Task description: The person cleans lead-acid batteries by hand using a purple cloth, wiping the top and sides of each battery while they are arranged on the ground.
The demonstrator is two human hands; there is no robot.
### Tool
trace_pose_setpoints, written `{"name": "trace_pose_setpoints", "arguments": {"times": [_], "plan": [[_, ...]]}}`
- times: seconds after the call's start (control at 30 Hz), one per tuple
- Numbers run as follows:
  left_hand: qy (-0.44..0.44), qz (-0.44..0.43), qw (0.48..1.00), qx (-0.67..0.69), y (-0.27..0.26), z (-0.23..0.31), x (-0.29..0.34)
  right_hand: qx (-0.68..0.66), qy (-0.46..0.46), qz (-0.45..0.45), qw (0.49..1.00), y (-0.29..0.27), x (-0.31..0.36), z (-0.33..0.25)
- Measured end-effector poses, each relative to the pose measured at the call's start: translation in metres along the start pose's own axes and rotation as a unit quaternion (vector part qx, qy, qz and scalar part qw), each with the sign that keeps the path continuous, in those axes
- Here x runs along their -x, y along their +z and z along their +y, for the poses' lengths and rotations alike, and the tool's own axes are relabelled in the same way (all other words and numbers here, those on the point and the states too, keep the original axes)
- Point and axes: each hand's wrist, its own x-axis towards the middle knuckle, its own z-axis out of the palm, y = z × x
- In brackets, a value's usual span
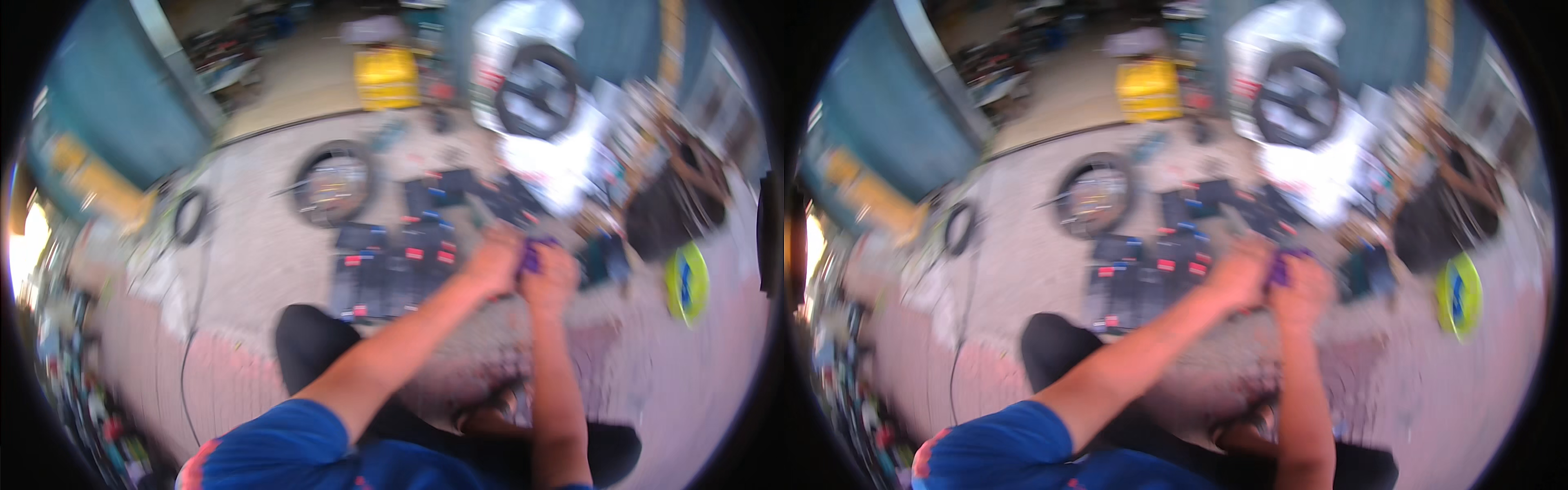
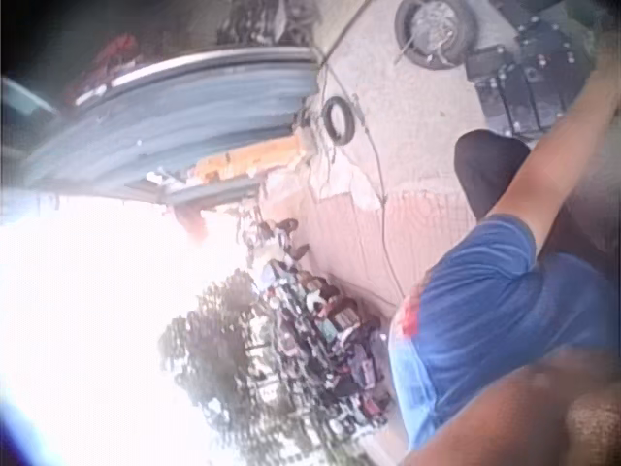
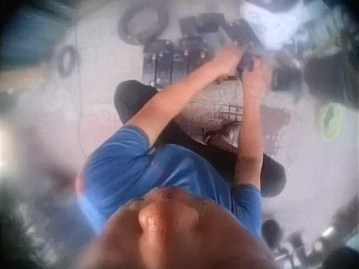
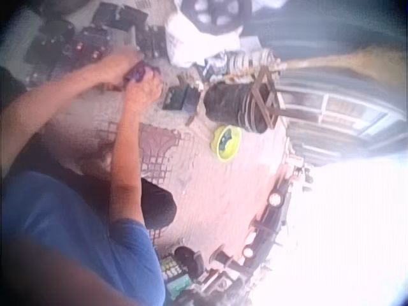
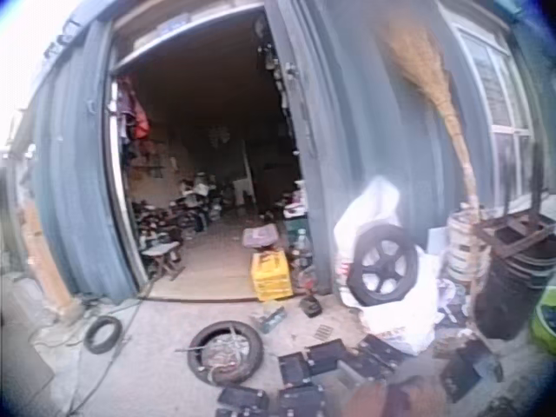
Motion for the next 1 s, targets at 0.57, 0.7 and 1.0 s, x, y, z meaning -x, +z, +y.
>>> {"name": "trace_pose_setpoints", "arguments": {"times": [0.57,0.7,1.0], "plan": [[0.077,-0.215,0.973,-0.041,-0.099,-0.013,0.053,0.049,-0.046,-0.385,0.921,0.061,-0.075,0.131],[0.097,-0.256,0.959,-0.072,-0.138,0.0,0.087,0.032,-0.04,-0.379,0.924,0.064,-0.07,0.15],[0.081,-0.214,0.973,-0.021,-0.092,-0.011,0.109,0.081,-0.064,-0.367,0.924,0.081,-0.063,0.149]]}}
